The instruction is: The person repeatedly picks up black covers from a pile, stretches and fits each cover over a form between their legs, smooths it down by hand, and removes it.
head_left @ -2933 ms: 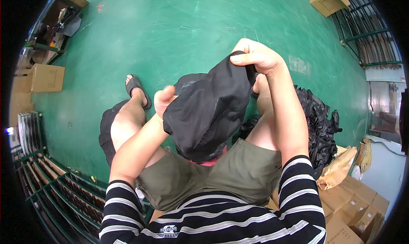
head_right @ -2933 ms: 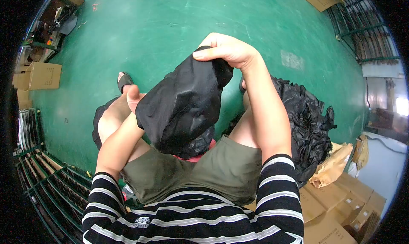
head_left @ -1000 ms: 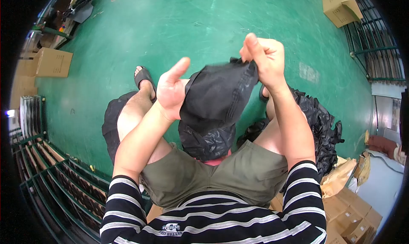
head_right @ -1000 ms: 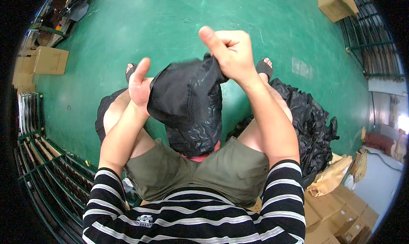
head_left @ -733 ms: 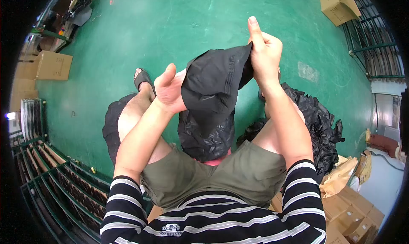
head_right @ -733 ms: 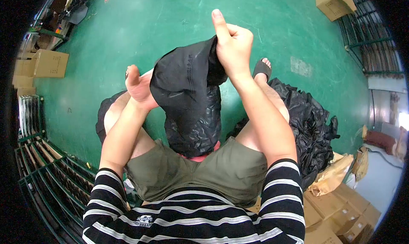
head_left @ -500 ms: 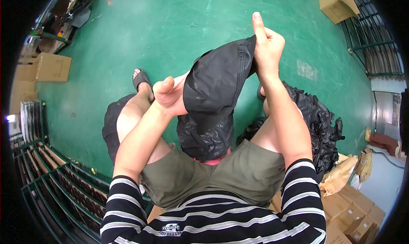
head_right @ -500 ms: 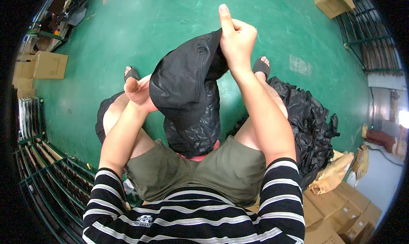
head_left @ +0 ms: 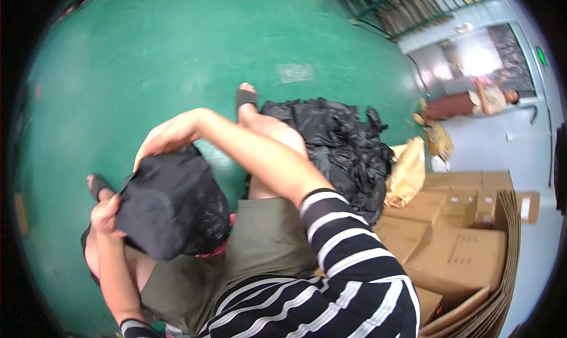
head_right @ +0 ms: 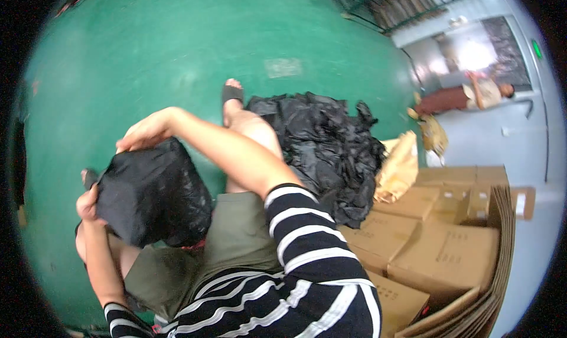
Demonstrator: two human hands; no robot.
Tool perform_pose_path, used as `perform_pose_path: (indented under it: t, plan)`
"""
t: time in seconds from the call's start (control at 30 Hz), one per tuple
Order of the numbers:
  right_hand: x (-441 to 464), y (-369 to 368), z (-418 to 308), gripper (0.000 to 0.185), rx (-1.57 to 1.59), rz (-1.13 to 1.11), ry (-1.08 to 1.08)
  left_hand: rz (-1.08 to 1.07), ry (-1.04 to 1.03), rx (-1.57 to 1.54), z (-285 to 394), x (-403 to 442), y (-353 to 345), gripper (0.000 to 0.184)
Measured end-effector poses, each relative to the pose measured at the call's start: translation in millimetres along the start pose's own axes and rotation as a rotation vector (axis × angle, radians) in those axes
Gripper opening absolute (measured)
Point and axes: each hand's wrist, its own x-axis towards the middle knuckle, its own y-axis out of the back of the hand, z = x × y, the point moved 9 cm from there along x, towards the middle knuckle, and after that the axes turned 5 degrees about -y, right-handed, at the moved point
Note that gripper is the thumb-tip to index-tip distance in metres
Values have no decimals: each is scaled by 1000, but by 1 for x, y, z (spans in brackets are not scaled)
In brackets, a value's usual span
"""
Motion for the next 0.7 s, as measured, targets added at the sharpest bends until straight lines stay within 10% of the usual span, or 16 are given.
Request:
perform_pose_path:
  t: [0.03,0.3,0.57,0.63,0.7]
  plan:
    - [2,-7,11,49,72,-76,-27,-282,-171,-71,13,6,-30,50]
    - [-50,-51,0,29,-241,137,-125,-337,-54,524,14,-31,-27,57]
    - [-106,-153,-40,51,-747,-1,30,189,274,1134,3,-100,-57,61]
    - [-112,-171,-34,52,-723,-74,10,810,798,669,-18,-1,-148,53]
    - [-118,-188,-38,51,-756,3,-201,1042,788,563,-2,-53,-158,55]
